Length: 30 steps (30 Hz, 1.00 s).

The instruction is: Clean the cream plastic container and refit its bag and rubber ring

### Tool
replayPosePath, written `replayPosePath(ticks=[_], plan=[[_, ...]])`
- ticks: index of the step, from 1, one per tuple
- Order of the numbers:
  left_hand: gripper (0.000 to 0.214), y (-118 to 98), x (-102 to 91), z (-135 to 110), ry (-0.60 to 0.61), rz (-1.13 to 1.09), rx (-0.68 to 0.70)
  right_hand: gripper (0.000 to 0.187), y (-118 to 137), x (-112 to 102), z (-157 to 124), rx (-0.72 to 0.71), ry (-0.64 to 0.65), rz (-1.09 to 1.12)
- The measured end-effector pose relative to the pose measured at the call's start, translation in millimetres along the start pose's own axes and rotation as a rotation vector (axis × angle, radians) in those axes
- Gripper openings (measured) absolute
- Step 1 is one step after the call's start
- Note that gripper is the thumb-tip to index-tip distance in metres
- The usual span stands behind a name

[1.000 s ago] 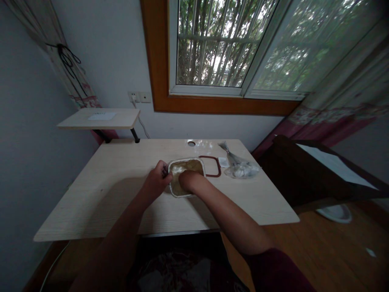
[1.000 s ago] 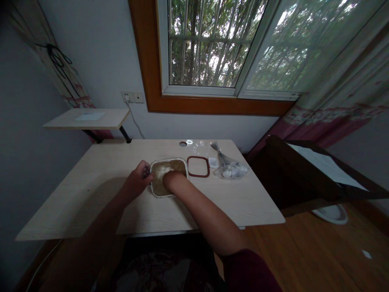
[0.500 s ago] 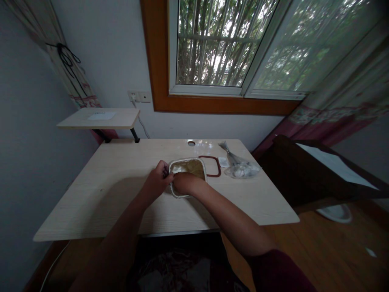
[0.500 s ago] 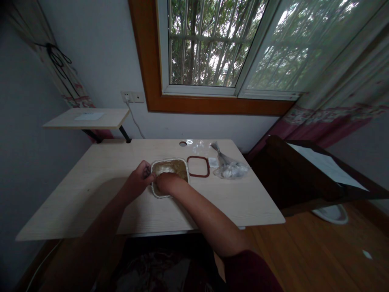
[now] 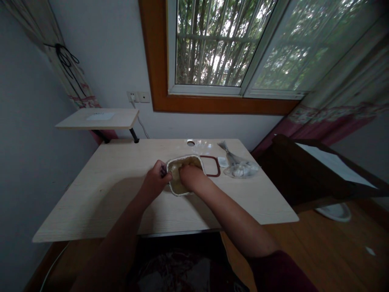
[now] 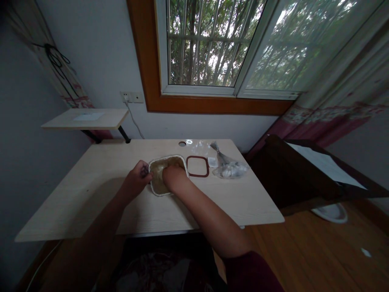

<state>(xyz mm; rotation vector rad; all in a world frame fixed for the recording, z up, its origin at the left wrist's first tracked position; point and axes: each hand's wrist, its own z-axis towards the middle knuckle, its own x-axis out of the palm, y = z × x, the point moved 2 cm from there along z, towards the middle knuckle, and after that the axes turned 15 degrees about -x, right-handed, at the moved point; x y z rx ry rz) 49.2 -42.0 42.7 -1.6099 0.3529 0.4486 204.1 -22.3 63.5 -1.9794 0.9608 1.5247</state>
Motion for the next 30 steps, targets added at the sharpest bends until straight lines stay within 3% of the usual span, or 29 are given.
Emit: replayPosePath(ticks=[4,10,12,15,17,20,25,30], plan=[[0.016,0,-2.7,3,-0.024,-0.005,0.012,0.04,7,-2,-5,-0.021,-0.086,-0.067],[0.019,9,-16.2,12,-0.027,-0.087,-0.035,0.034,7,-16,-22,-0.217,-0.238,-0.03],[0.019,13,-23.2,16,-0.03,-0.136,-0.045,0.032,-1,-21,-30,-0.286,-0.354,-0.001],[0.02,21,-35.0,22,-0.047,-0.192,-0.064,0.034,-24,-19,-39,-0.38,-0.665,0.074],[0.021,27,-42.7,26,-0.063,-0.218,-0.085,0.033,-47,-7,-43,-0.358,-0.884,0.129],[0.022,33,-51.6,32,-0.076,-0.256,-0.114,0.027,-83,25,-42,-0.232,-1.018,0.175],[0.024,41,-57.3,44,-0.057,-0.301,-0.146,0.024,-132,81,-42,-0.11,-0.984,0.168],[0.024,44,-57.2,58,-0.035,-0.293,-0.151,0.02,-155,120,-49,-0.011,-0.893,0.139]])
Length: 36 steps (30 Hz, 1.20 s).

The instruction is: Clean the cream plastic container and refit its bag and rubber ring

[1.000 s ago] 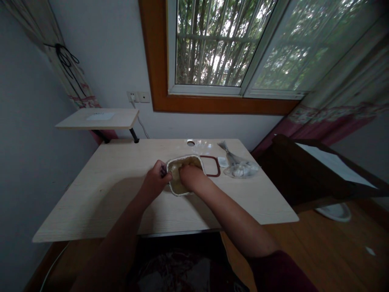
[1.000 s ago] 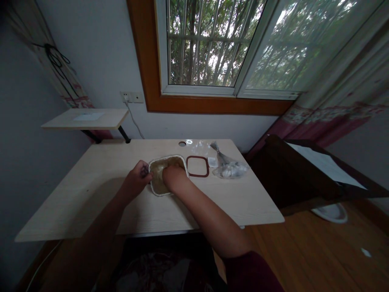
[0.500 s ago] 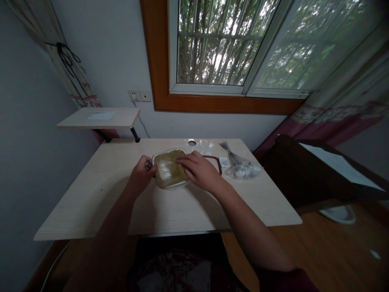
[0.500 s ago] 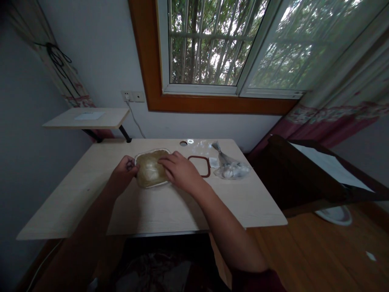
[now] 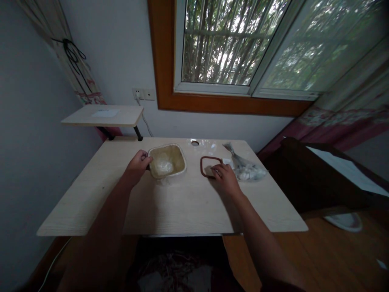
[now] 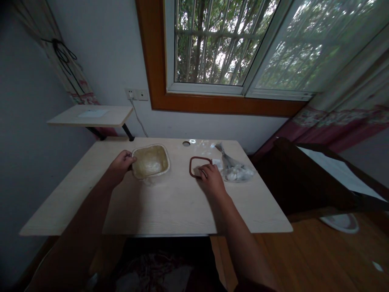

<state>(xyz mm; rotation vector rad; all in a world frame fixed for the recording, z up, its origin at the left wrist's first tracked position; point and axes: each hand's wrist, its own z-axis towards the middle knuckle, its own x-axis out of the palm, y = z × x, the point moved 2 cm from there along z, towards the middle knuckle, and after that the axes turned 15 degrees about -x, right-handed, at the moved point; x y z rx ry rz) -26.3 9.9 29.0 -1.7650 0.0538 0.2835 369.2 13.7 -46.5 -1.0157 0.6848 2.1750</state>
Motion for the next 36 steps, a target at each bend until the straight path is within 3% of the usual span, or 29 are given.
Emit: replayPosePath(ticks=[9,18,28,31,36], plan=[[0.025,-5,10.3,20,0.024,0.062,0.034,0.023,-5,11,-35,-0.06,0.046,-0.009],[0.029,-6,18.6,19,0.048,0.068,-0.008,0.02,-11,18,-36,-0.047,0.05,-0.056],[0.032,18,11.2,10,-0.219,-0.057,0.131,0.022,-11,19,-38,-0.015,0.03,-0.088],[0.039,25,8.1,0,-0.177,-0.042,0.275,0.024,-8,18,-37,-0.003,0.01,-0.09],[0.064,30,10.2,-20,0.044,0.033,0.501,0.024,-3,16,-36,0.001,-0.012,-0.053]])
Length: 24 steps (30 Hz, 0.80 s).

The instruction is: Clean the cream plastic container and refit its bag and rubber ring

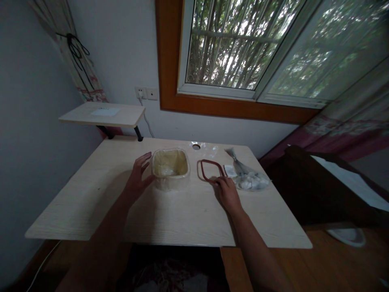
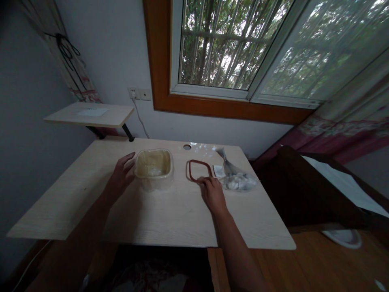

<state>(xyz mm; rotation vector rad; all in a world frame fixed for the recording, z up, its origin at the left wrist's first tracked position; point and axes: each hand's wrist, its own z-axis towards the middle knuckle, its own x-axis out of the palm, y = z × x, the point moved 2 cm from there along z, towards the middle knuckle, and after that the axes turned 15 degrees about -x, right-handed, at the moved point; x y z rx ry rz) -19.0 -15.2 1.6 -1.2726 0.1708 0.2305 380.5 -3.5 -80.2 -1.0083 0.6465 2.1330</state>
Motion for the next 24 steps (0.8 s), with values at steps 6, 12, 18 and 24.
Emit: replayPosePath(ticks=[6,12,18,24], plan=[[0.102,4,11.7,-4,0.051,0.022,-0.046,0.024,-2,0,0,0.001,-0.019,0.041],[0.109,19,22.8,1,0.068,-0.029,-0.096,0.023,-2,-3,1,-0.007,-0.033,0.055],[0.108,37,20.7,-2,0.105,-0.053,-0.185,0.023,-1,-5,0,-0.019,-0.027,-0.033],[0.106,49,-0.8,-14,0.176,-0.024,-0.27,0.026,0,-5,0,-0.012,-0.055,0.092]])
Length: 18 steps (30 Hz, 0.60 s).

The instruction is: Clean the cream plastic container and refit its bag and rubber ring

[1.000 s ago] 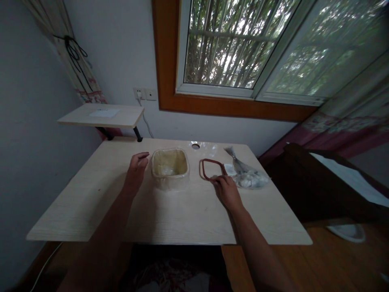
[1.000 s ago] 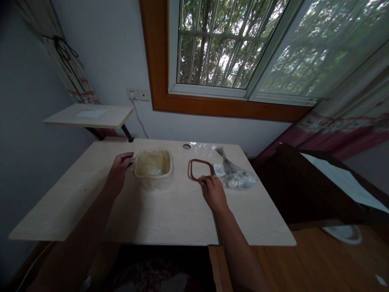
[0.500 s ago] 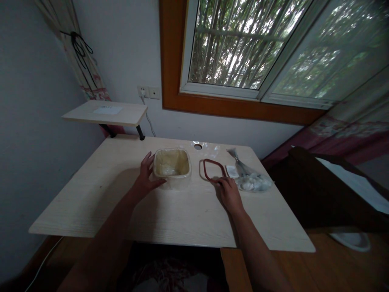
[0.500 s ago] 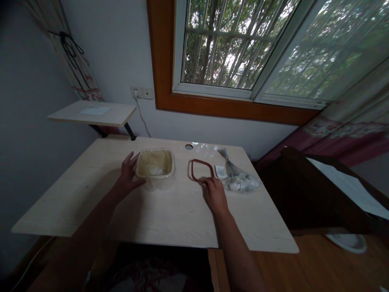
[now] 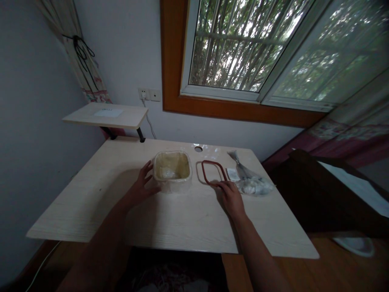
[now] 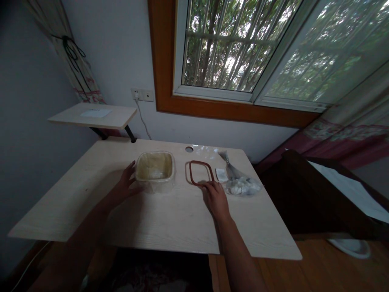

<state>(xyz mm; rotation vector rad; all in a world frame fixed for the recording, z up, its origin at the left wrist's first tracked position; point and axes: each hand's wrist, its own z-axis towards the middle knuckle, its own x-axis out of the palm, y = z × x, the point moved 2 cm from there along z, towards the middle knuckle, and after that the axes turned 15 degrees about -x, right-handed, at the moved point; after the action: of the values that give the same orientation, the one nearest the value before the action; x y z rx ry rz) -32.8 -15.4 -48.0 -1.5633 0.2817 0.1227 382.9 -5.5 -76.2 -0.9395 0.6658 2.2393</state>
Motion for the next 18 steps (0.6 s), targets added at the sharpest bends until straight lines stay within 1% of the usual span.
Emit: replayPosePath(ticks=[1,3,5,8,10,12,14,16,18], plan=[[0.101,-1,-4.3,-3,0.007,0.004,0.003,0.027,0,0,0,0.005,-0.016,0.008],[0.084,-6,-12.5,-9,0.021,-0.008,0.02,0.028,1,-2,1,0.018,-0.044,0.01],[0.068,-15,-20.1,-14,0.001,-0.034,0.056,0.029,3,-5,3,0.028,-0.065,0.006],[0.051,-31,-29.9,-16,-0.097,-0.044,0.125,0.028,6,-10,10,0.028,-0.099,-0.021],[0.042,-42,-35.0,-14,-0.174,-0.027,0.166,0.027,9,-15,18,0.0,-0.122,-0.049],[0.035,-52,-38.7,-12,-0.245,-0.003,0.201,0.026,14,-20,29,-0.059,-0.154,-0.08],[0.033,-62,-40.6,-9,-0.294,0.027,0.233,0.027,20,-26,44,-0.135,-0.191,-0.102],[0.033,-71,-40.6,-5,-0.324,0.06,0.268,0.028,26,-32,62,-0.195,-0.211,-0.105],[0.033,-79,-39.1,-2,-0.34,0.105,0.298,0.029,29,-37,79,-0.222,-0.226,-0.1]])
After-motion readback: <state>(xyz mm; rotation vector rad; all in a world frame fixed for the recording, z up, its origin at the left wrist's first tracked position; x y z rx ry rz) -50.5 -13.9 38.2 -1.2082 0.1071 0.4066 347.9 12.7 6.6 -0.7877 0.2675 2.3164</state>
